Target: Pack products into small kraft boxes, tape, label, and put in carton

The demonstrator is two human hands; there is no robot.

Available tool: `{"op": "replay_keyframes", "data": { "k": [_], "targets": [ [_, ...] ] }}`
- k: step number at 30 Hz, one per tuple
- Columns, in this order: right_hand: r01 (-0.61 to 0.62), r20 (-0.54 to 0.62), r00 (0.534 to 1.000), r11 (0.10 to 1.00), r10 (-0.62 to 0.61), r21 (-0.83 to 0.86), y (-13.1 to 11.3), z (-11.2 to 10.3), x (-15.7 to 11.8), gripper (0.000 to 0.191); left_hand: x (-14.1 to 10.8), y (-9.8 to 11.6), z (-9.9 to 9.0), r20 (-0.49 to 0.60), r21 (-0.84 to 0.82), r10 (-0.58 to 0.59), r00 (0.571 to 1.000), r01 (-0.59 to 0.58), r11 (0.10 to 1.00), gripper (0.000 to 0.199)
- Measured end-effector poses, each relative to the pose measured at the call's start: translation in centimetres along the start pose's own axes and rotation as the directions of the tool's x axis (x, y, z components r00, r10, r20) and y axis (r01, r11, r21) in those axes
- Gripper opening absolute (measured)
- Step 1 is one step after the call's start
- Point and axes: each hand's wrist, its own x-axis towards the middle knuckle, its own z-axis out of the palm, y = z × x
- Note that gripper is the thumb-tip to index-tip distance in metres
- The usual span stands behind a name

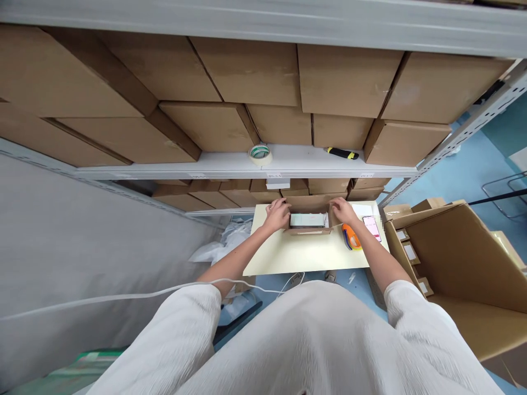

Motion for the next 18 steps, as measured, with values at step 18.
{"op": "replay_keyframes", "data": {
  "k": [18],
  "targets": [
    [-0.367,-0.019,0.91,0.825,0.415,0.43,1.2,1.6,-1.4,0.05,-3.5,-2.5,1.7,-0.015,-0.669,-0.386,0.922,0.278,0.69,0.056]
  ]
}}
